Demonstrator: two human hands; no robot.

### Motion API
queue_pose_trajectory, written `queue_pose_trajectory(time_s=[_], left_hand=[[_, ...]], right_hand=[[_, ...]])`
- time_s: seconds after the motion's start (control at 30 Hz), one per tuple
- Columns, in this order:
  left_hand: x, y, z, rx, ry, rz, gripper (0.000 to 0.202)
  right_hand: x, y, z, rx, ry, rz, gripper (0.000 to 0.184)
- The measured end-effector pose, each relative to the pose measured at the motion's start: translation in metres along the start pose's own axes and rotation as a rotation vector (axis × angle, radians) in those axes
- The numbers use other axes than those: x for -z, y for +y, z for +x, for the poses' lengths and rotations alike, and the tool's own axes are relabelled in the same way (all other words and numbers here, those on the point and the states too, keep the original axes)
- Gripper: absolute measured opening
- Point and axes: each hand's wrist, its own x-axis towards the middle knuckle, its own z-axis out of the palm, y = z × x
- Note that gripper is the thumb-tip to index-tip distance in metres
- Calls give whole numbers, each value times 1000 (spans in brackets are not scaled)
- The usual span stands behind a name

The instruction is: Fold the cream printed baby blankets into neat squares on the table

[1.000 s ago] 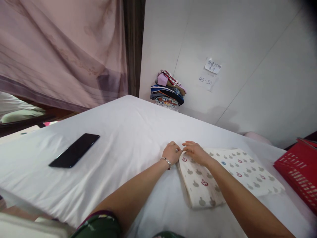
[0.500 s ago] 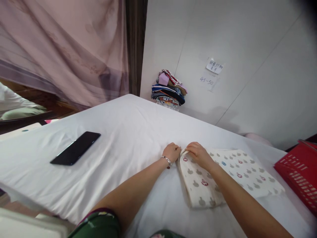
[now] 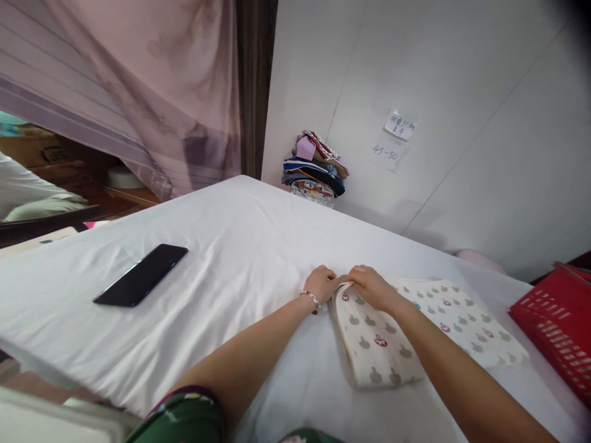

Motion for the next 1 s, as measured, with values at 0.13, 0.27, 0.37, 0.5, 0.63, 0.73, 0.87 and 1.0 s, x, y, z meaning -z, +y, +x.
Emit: queue_pose_trajectory(time_s=[0.13, 0.27, 0.37, 0.5, 0.63, 0.73, 0.87, 1.0], left_hand=[[2, 4, -2, -14, -6, -48, 26], [3, 6, -2, -30, -21, -71, 28], [4, 6, -4, -53, -19, -66, 28], [4, 9, -7, -89, -10, 36, 28], [3, 11, -9, -58, -14, 103, 20], [2, 10, -9, -38, -15, 112, 21], [0, 7, -8, -12, -34, 120, 24], [0, 5, -6, 32, -72, 155, 26]], right_hand=[[3, 2, 12, 17, 5, 40, 24], [2, 4, 16, -80, -98, 185, 25], [0, 7, 16, -140, -74, 248, 22], [-3, 8, 16, -188, -84, 294, 19], [-2, 6, 18, -201, -75, 321, 23], [-1, 4, 20, -209, -101, 356, 29], [-2, 8, 23, -222, -177, 384, 25], [-6, 16, 27, -282, -233, 426, 25]])
